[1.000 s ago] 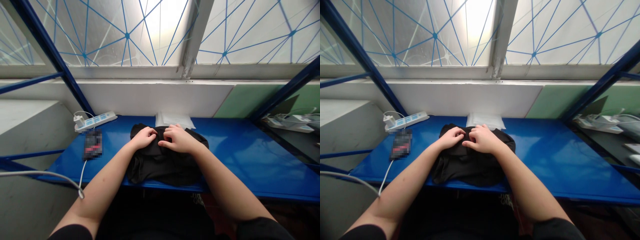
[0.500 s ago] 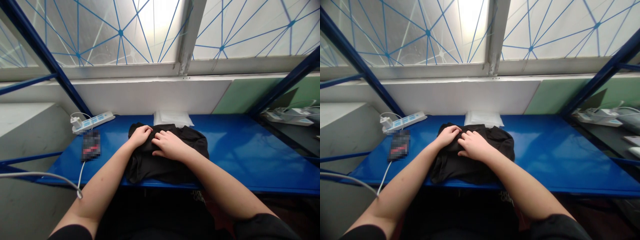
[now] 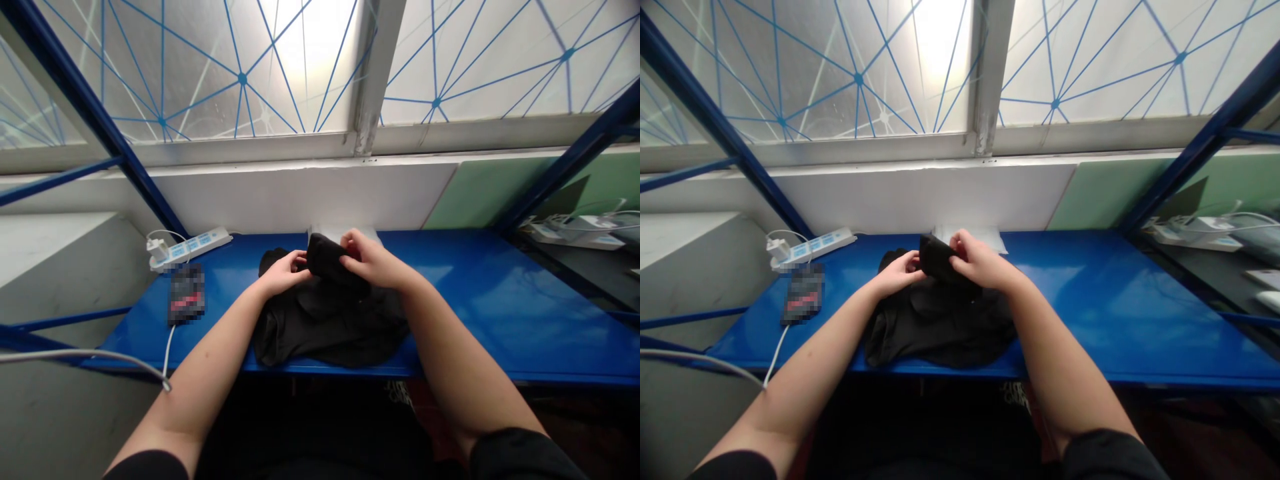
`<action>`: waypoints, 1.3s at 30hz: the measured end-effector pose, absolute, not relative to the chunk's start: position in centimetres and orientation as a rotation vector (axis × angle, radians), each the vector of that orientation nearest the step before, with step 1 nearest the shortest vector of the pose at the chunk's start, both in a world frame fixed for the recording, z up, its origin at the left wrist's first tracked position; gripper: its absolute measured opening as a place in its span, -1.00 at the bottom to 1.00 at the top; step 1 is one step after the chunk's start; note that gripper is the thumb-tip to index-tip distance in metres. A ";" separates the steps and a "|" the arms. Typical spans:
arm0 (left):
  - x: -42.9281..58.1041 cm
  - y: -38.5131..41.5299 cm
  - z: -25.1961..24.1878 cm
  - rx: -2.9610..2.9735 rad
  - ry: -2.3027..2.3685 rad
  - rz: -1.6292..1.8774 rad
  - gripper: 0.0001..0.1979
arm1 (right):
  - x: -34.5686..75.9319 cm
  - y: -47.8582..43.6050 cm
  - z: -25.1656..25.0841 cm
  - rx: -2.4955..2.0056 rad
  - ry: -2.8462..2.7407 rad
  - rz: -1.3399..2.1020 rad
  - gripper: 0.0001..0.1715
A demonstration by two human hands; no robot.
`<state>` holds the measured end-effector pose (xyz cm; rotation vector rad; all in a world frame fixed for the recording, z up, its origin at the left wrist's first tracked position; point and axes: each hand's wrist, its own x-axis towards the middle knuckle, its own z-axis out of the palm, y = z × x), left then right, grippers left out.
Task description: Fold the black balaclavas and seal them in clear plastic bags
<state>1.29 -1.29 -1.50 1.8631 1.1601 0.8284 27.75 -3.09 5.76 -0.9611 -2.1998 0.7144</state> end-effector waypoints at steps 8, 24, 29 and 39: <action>1.7 -1.7 -1.2 2.145 1.190 0.641 -0.39 | 38.3 -1.9 6.2 -1.238 -1.838 1.433 -0.21; -1.6 -1.0 1.2 1.239 1.211 1.372 -0.64 | 37.8 0.2 3.5 -1.143 -1.543 1.396 -0.44; -2.0 -0.4 -0.4 1.759 1.945 0.995 -0.56 | 37.5 1.9 1.1 -1.537 -1.947 1.249 -0.47; -1.0 -1.6 -0.3 2.243 1.991 0.430 -0.63 | 33.6 2.7 -0.3 -1.482 -2.090 0.715 -0.38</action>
